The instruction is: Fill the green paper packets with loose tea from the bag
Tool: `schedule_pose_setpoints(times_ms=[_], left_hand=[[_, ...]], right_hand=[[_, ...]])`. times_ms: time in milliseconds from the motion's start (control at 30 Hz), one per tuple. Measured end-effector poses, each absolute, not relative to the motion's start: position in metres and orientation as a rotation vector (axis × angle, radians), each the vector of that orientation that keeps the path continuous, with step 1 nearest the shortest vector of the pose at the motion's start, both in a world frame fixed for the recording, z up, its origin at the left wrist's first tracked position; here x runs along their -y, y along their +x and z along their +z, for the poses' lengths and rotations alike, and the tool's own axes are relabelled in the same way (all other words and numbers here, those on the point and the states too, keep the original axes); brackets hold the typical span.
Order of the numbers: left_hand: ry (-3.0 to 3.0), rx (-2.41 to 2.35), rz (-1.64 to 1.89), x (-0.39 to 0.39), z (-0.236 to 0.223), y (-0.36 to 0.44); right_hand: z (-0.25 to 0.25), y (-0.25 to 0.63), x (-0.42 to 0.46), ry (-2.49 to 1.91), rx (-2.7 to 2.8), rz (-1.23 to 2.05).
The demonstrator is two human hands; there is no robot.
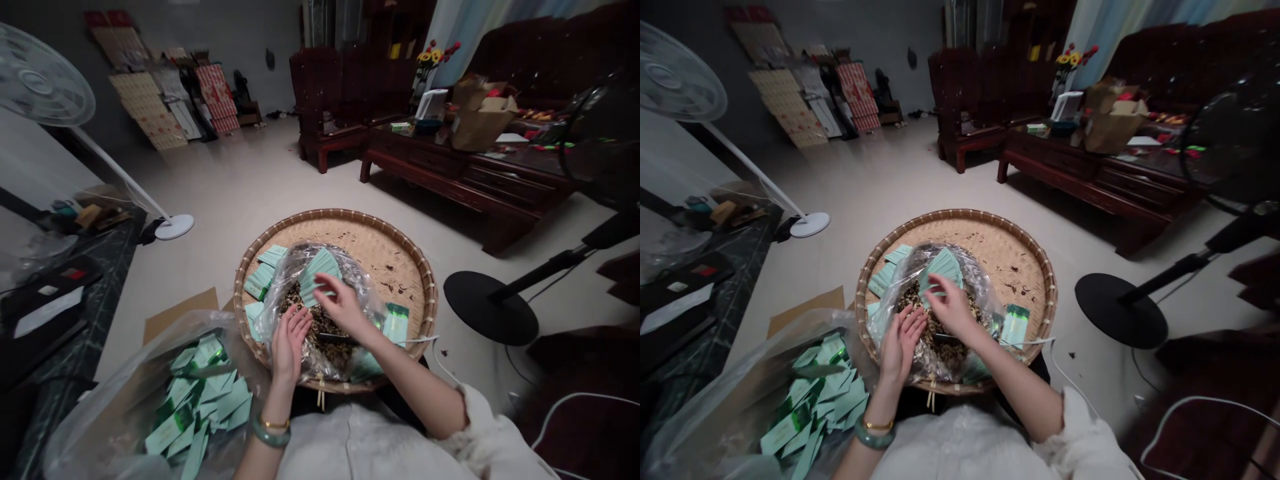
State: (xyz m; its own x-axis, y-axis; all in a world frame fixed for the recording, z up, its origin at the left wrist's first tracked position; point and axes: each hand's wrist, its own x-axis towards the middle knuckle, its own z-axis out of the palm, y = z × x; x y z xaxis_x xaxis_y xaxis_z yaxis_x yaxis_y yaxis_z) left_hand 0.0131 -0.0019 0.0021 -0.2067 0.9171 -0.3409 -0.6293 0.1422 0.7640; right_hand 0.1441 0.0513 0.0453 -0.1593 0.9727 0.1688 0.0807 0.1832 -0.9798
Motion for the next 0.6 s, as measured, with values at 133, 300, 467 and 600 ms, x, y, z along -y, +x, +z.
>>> schedule_pose_setpoints(times_ms=[133,300,467,600], left_hand=[[0.4,-1.101,1.501,-0.002,0.004,0.013],[0.377,-1.201,1.488,-0.018,0.008,0.019],[0.319,-1.202,1.459,-0.029,0.008,0.019],[0.315,-1.208,1.466,-0.027,0.005,0.019]], right_hand=[[-0.009,0.177,-0.078,-1.377,1.535,0.738],[-0.037,0.182,-0.087,-1.347,1.543,0.648],[-0.041,0.177,-0.087,-1.301,1.505,0.686],[-0.042,0.177,-0.084,-1.276,1.499,0.711]])
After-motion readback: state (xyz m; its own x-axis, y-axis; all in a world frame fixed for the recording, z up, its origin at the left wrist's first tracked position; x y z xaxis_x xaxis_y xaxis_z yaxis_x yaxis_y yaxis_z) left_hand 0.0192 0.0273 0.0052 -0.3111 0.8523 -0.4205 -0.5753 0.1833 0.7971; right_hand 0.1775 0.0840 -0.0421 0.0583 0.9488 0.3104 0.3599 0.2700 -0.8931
